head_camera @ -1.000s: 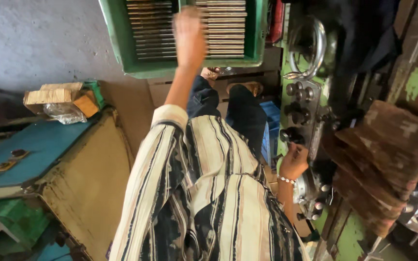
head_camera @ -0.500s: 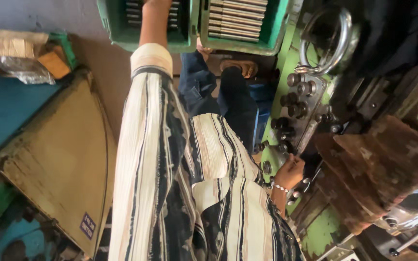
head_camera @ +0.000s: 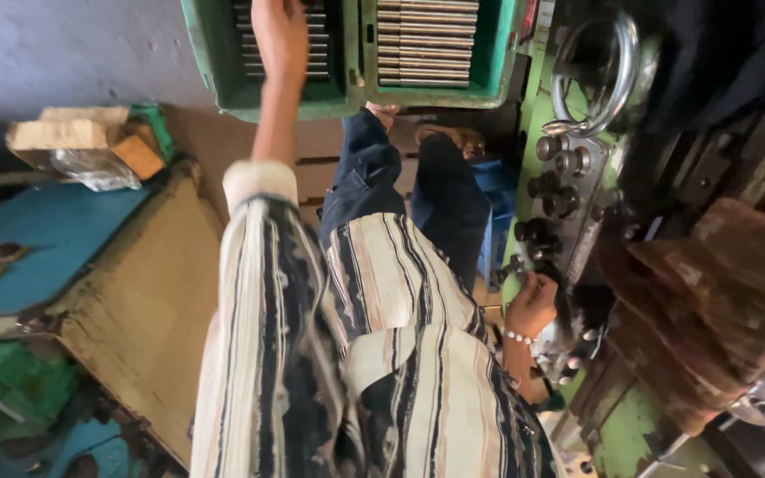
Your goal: The person operates a metal turning machine, repeatedly picking up cylindrical metal rods from a green bin, inserting them into the machine's chuck, and using a tool to adjust the setup. The person then removes the rods and places them back into the bin.
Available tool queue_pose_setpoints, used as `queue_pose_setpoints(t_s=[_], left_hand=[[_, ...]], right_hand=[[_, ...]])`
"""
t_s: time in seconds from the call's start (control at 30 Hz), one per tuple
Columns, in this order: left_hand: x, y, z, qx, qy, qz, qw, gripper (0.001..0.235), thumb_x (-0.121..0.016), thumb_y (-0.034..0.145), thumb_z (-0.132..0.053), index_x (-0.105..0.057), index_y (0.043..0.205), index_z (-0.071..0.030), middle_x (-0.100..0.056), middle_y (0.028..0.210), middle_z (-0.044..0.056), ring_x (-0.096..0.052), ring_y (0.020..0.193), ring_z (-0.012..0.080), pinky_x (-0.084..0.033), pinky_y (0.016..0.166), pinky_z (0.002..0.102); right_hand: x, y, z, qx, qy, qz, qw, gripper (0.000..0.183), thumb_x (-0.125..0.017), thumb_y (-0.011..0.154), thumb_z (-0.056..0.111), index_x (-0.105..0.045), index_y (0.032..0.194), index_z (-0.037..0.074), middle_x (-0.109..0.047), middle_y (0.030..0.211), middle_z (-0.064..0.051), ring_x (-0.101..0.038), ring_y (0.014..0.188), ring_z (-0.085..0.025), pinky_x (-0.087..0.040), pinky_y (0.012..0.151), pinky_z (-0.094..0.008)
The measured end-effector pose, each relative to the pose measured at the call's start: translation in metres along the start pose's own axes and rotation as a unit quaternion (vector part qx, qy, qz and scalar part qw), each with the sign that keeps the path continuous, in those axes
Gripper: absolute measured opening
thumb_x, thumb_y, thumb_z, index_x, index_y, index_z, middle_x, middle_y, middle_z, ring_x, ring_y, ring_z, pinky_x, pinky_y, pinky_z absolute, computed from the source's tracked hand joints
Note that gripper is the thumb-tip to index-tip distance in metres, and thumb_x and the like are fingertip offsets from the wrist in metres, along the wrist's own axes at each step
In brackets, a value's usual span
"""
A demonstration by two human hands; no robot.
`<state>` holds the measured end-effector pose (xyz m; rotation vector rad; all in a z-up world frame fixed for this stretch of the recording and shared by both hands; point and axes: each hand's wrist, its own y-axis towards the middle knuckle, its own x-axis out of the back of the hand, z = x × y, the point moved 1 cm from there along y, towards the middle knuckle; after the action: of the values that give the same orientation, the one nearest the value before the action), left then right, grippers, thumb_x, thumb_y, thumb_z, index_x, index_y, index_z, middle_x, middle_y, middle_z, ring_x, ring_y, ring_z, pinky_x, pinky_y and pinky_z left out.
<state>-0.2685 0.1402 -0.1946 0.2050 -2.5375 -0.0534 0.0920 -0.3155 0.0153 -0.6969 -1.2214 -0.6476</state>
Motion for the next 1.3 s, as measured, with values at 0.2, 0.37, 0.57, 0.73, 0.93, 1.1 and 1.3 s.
queue_pose_setpoints(t_s=[0.2,0.37,0.57,0.73,0.93,1.1,1.3], left_hand=[[-0.021,-0.083,-0.14,0.143,-0.181,0.146,0.962,0.03,-0.043,0.106,-0.03,-0.059,0.101,-0.005,-0.063,0.08,0.009,-0.061,0.07,0.0191,-0.052,0.063,0.037],[-0.054,-0.147,-0.286,0.238,-0.287,0.479,0.795,0.035,-0.046,0.106,-0.039,-0.058,0.125,-0.012,-0.063,0.068,0.002,-0.048,0.045,0.0094,-0.036,0.037,0.027],[-0.032,-0.15,-0.377,0.18,-0.311,0.647,0.672,0.038,-0.049,0.104,-0.034,-0.053,0.137,-0.015,-0.062,0.077,-0.001,-0.044,0.051,0.0038,-0.035,0.041,0.022],[-0.012,-0.141,-0.399,0.187,-0.365,0.71,0.573,0.042,-0.043,0.108,-0.047,-0.05,0.132,-0.014,-0.052,0.079,-0.002,-0.035,0.054,0.0032,-0.028,0.044,0.021],[0.0,-0.147,-0.41,0.217,-0.357,0.732,0.538,0.04,-0.04,0.106,-0.054,-0.05,0.115,-0.016,-0.045,0.075,-0.003,-0.031,0.051,0.0035,-0.024,0.044,0.021],[0.0,-0.166,-0.411,0.234,-0.37,0.703,0.56,0.037,-0.044,0.11,-0.049,-0.049,0.108,-0.013,-0.043,0.073,-0.002,-0.03,0.05,0.004,-0.022,0.042,0.022],[0.006,-0.191,-0.411,0.19,-0.401,0.64,0.628,0.036,-0.047,0.108,-0.043,-0.056,0.123,-0.012,-0.044,0.068,-0.003,-0.033,0.049,0.0042,-0.025,0.043,0.022]], right_hand=[[-0.007,0.043,0.061,0.161,0.058,0.022,0.985,0.014,-0.071,0.105,0.019,-0.066,0.105,0.007,-0.07,0.086,-0.019,-0.068,0.071,-0.04,-0.053,0.06,-0.044],[0.023,0.092,0.132,0.132,0.218,-0.145,0.956,0.014,-0.063,0.112,0.017,-0.064,0.108,0.004,-0.067,0.094,-0.015,-0.065,0.078,-0.03,-0.051,0.072,-0.036],[0.079,0.1,0.165,0.048,0.342,-0.205,0.916,0.014,-0.063,0.108,0.013,-0.064,0.104,0.0,-0.062,0.087,-0.012,-0.055,0.071,-0.021,-0.044,0.065,-0.031],[0.098,0.085,0.157,0.129,0.261,-0.258,0.921,0.011,-0.071,0.103,0.01,-0.066,0.107,0.002,-0.069,0.088,-0.013,-0.066,0.069,-0.025,-0.05,0.064,-0.034],[0.104,0.074,0.134,0.258,0.169,-0.263,0.914,0.016,-0.078,0.092,0.009,-0.067,0.102,0.002,-0.07,0.084,-0.015,-0.066,0.069,-0.036,-0.051,0.063,-0.041],[0.104,0.067,0.129,0.291,0.18,-0.321,0.883,0.018,-0.077,0.096,0.012,-0.064,0.103,0.001,-0.071,0.088,-0.016,-0.069,0.074,-0.036,-0.055,0.067,-0.042],[0.111,0.05,0.136,0.23,0.205,-0.361,0.88,0.026,-0.074,0.1,0.023,-0.066,0.1,-0.001,-0.069,0.09,-0.018,-0.069,0.076,-0.037,-0.055,0.068,-0.041]])
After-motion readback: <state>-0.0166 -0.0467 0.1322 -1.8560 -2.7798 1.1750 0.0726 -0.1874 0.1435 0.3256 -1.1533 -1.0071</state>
